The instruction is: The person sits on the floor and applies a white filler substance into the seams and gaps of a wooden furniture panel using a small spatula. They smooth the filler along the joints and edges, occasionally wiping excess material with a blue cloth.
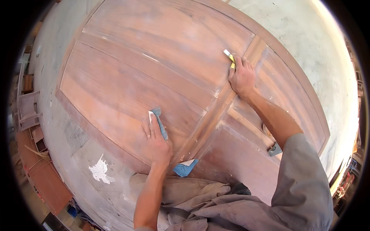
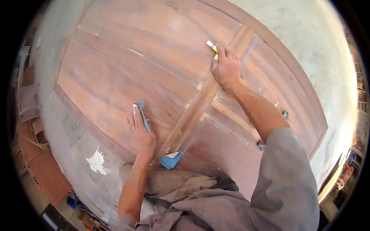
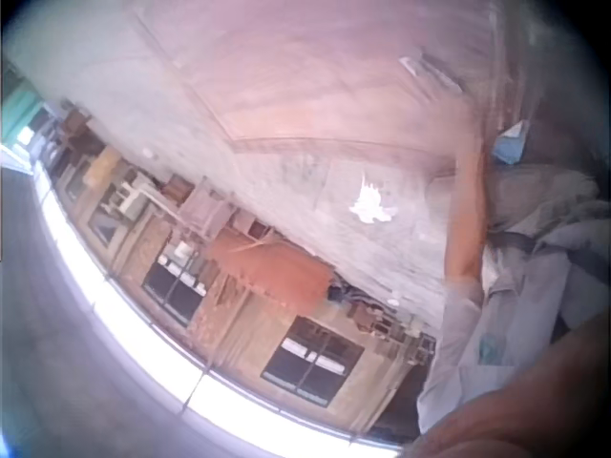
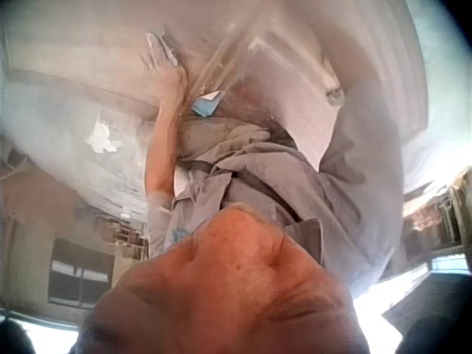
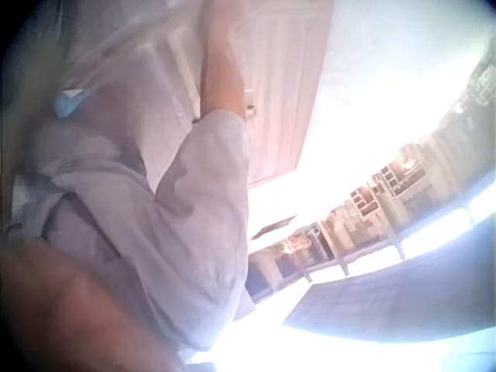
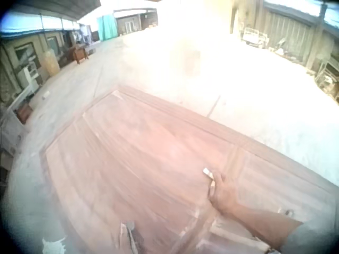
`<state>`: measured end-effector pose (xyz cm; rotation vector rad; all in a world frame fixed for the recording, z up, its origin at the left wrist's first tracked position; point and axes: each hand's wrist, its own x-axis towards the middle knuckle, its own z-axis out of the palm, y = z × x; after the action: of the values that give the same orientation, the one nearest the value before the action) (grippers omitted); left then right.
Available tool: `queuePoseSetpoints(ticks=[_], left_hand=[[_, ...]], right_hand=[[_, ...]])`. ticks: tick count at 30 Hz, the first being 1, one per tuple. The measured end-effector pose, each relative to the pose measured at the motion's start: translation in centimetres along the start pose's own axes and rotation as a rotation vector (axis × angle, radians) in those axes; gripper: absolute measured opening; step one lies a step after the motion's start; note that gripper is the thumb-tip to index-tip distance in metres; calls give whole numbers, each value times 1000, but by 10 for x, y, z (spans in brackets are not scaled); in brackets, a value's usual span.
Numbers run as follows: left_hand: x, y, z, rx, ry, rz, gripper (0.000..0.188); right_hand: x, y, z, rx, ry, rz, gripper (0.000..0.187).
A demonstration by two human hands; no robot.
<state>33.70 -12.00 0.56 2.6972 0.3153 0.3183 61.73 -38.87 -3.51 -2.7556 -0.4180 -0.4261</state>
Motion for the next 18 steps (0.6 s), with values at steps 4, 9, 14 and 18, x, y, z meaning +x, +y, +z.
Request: queuePoseSetpoints(ticks=[4, 9, 14, 18], left_hand=[[18, -37, 19, 79, 67, -13, 74], [11, -40, 27, 64, 98, -15, 77], [11, -40, 30, 90, 93, -5, 64], [10, -47, 28, 95, 121, -3, 67]], right_hand=[[-5, 0, 0, -29, -29, -106, 48], [-69, -35, -58, 48, -252, -259, 44], [-154, -100, -80, 110, -402, -417, 51], [-178, -120, -108, 355, -616, -66, 61]])
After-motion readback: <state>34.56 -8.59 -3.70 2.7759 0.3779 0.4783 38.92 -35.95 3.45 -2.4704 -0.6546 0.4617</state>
